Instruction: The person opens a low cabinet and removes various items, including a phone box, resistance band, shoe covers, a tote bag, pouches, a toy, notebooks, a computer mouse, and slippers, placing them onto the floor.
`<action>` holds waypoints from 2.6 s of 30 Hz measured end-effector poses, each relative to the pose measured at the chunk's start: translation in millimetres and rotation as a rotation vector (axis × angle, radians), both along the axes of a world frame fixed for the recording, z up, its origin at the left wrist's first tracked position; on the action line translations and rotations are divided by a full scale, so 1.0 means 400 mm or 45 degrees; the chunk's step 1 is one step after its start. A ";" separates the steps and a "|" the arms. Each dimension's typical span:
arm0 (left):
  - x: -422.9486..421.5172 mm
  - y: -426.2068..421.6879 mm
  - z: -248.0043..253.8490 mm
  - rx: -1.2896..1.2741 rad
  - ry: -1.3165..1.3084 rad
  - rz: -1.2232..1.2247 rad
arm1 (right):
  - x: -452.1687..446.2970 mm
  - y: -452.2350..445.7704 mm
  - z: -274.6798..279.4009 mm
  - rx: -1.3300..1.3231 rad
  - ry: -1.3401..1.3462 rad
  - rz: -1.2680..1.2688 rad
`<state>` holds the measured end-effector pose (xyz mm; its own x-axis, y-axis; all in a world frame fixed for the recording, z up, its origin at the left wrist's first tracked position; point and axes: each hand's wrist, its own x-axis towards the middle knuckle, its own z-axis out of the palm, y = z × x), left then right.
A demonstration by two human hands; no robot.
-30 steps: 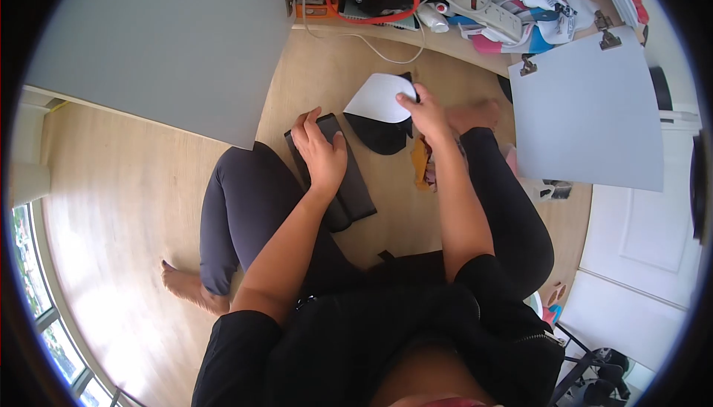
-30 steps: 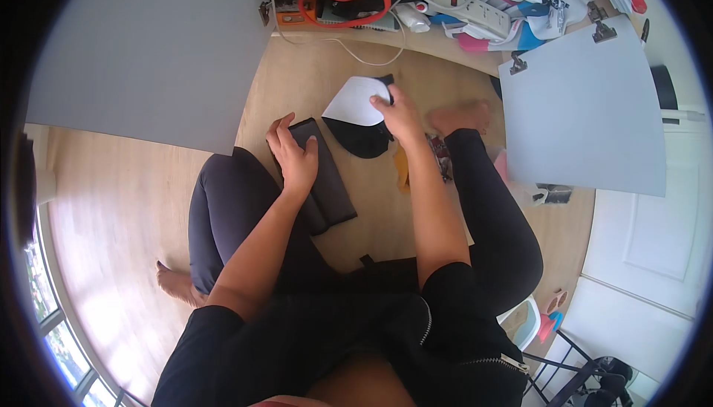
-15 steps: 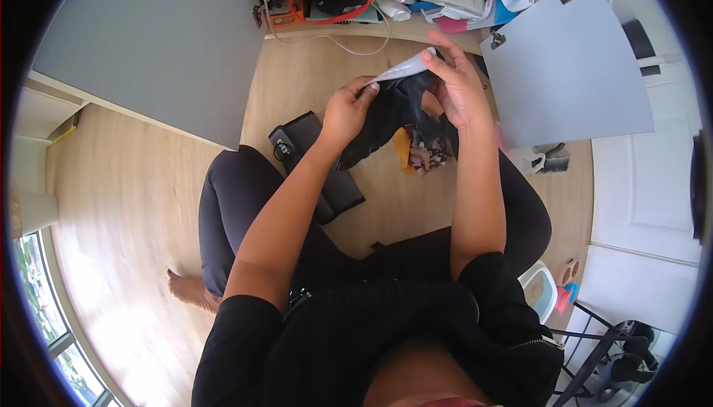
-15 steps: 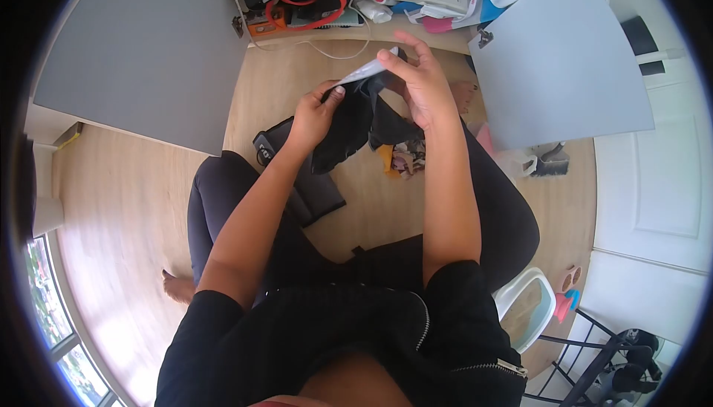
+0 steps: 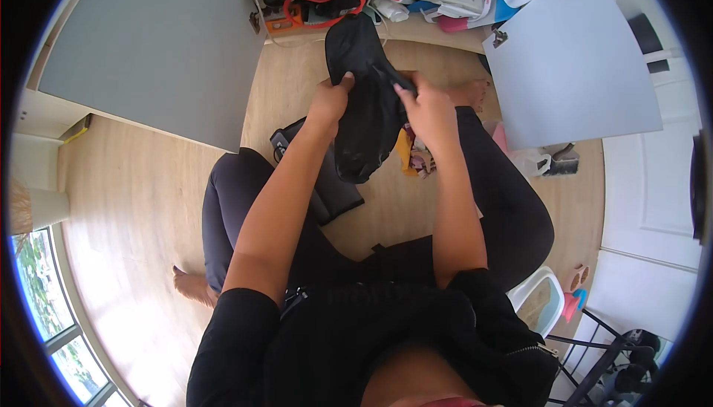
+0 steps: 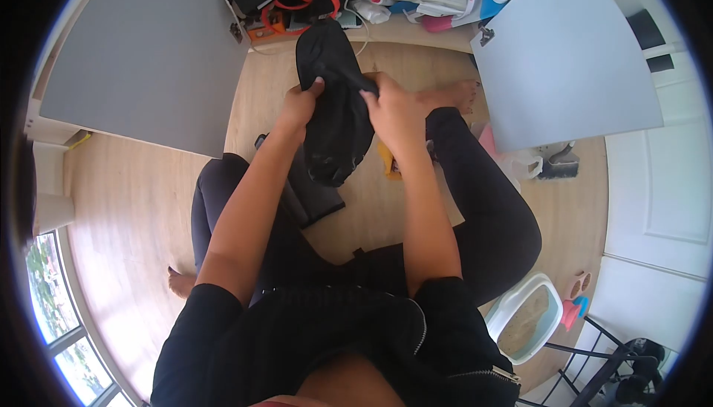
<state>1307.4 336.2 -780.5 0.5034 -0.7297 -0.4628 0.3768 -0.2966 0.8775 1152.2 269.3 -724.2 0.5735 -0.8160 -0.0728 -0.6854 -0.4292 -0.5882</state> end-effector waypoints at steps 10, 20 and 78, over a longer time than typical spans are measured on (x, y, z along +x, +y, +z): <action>-0.039 0.027 -0.038 -0.087 0.218 0.046 | -0.085 -0.110 -0.080 0.260 -0.540 -0.388; -0.063 0.025 -0.063 -0.410 0.688 -0.015 | 0.065 0.080 -0.033 0.136 -0.321 0.151; -0.048 0.123 -0.089 -0.345 0.828 -0.156 | 0.074 0.098 -0.286 1.100 -1.217 -0.269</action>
